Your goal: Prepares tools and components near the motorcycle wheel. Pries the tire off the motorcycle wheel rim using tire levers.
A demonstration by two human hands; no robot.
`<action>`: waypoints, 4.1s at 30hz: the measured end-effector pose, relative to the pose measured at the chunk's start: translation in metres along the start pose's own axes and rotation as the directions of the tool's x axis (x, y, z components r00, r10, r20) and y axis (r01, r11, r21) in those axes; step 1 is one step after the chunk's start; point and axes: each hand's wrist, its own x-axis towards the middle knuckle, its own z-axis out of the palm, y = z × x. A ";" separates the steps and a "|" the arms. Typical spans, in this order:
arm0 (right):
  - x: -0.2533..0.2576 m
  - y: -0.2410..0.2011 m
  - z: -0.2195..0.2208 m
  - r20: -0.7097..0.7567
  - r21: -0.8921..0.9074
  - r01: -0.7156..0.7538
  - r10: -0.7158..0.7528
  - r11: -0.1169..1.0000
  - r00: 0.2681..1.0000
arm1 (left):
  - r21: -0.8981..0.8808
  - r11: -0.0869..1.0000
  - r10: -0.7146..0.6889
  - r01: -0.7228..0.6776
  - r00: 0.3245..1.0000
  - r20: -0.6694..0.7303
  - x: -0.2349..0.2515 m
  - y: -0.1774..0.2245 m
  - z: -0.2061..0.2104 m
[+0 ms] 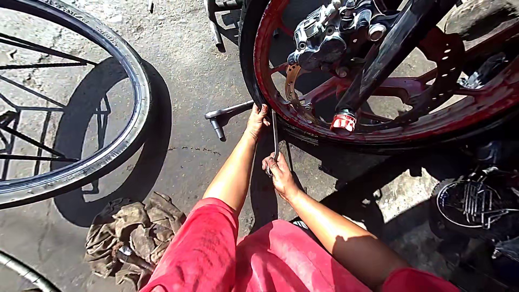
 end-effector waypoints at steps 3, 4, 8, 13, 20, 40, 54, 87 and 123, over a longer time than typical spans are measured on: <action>0.005 0.013 0.001 -0.045 -0.077 -0.043 0.040 0.996 0.998 | -0.002 1.000 0.021 -0.021 1.000 0.012 0.007 -0.004 -0.004; 0.007 0.017 0.004 -0.061 -0.102 -0.053 0.047 0.993 0.997 | 0.002 1.000 0.029 -0.030 1.000 0.008 0.009 -0.004 -0.005; 0.020 0.028 0.014 -0.138 -0.251 -0.184 0.153 0.950 0.979 | 0.042 0.998 0.046 -0.044 0.998 -0.049 0.013 0.005 0.003; 0.051 0.036 0.033 -0.279 -0.221 -0.456 0.392 0.862 0.876 | 0.152 0.987 0.049 -0.044 0.998 -0.032 0.015 0.009 0.003; 0.053 -0.033 -0.006 -0.432 -0.722 -0.463 0.188 0.515 0.882 | -0.102 0.979 0.170 -0.179 0.981 -0.090 0.031 0.005 0.017; 0.041 -0.127 -0.113 -0.194 -0.978 -0.195 -0.017 -0.080 0.981 | -0.087 0.973 0.221 -0.215 0.973 0.069 0.049 0.028 0.002; -0.005 -0.067 0.030 -0.250 0.047 -0.270 0.273 0.962 0.929 | -0.121 0.961 0.254 -0.248 0.967 0.037 0.052 0.021 0.005; 0.042 -0.117 -0.087 -0.286 -0.915 -0.254 -0.060 0.315 0.956 | 0.099 0.964 0.241 -0.247 0.968 0.076 0.038 0.057 0.007; 0.056 0.016 0.078 -0.350 -0.270 -0.455 0.354 0.848 0.867 | -0.097 0.968 0.249 -0.233 0.941 0.231 0.065 0.042 -0.007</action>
